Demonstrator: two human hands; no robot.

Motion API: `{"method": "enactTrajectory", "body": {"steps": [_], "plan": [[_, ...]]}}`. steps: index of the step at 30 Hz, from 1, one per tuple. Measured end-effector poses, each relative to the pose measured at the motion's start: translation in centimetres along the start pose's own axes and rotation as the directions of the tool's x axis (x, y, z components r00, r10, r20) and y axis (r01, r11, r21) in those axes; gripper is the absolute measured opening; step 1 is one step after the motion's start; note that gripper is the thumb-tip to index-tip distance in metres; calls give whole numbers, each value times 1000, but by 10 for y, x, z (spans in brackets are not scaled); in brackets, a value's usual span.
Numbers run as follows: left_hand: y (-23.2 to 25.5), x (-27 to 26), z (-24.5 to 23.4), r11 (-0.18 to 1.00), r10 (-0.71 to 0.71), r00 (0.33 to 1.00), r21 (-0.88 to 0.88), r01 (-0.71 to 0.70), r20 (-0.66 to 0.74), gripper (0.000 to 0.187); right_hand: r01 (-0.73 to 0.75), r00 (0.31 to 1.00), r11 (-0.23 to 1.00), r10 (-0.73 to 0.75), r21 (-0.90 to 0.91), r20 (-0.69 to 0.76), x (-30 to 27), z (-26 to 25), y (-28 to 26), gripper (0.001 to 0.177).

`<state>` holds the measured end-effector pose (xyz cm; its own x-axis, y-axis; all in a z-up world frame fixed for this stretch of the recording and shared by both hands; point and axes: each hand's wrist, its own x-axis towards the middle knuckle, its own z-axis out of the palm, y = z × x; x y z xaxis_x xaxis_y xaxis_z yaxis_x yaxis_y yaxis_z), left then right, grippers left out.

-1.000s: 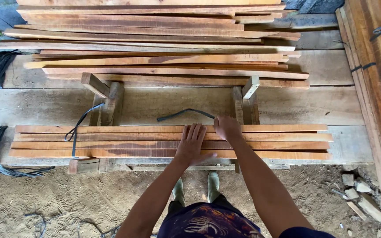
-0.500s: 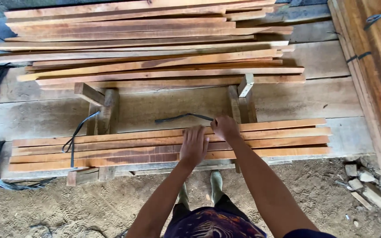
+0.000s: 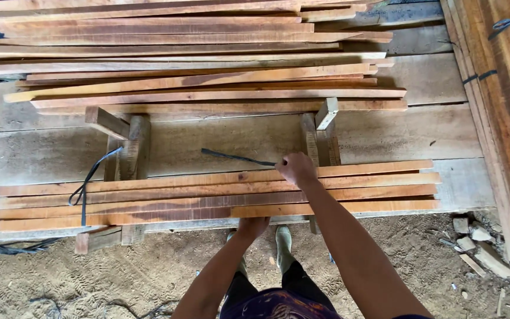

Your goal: Bundling multiple thin wood slats together using plastic straps.

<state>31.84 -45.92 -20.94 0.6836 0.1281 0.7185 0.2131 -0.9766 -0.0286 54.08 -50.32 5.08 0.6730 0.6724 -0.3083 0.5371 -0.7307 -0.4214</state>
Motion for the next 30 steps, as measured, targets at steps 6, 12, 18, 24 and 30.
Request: {"method": "enactTrajectory", "body": {"steps": [6,12,18,24,30], "plan": [[18,35,18,998,-51,998,-34,52,34,16,-6,999,1000,5,9,33,-1,-4,1,32],[54,38,27,989,-131,988,-54,136,84,17,17,999,1000,-17,19,27,-4,-7,0,31],[91,19,33,974,-212,969,-47,220,124,18,44,998,996,-48,77,48,-5,-16,2,29],[100,-5,42,963,-228,902,-51,264,365,18,58,997,996,-54,72,-47,6,-2,8,31],[104,57,-75,845,-236,837,-321,428,495,33,129,991,989,-126,70,-50,9,15,21,33]]}}
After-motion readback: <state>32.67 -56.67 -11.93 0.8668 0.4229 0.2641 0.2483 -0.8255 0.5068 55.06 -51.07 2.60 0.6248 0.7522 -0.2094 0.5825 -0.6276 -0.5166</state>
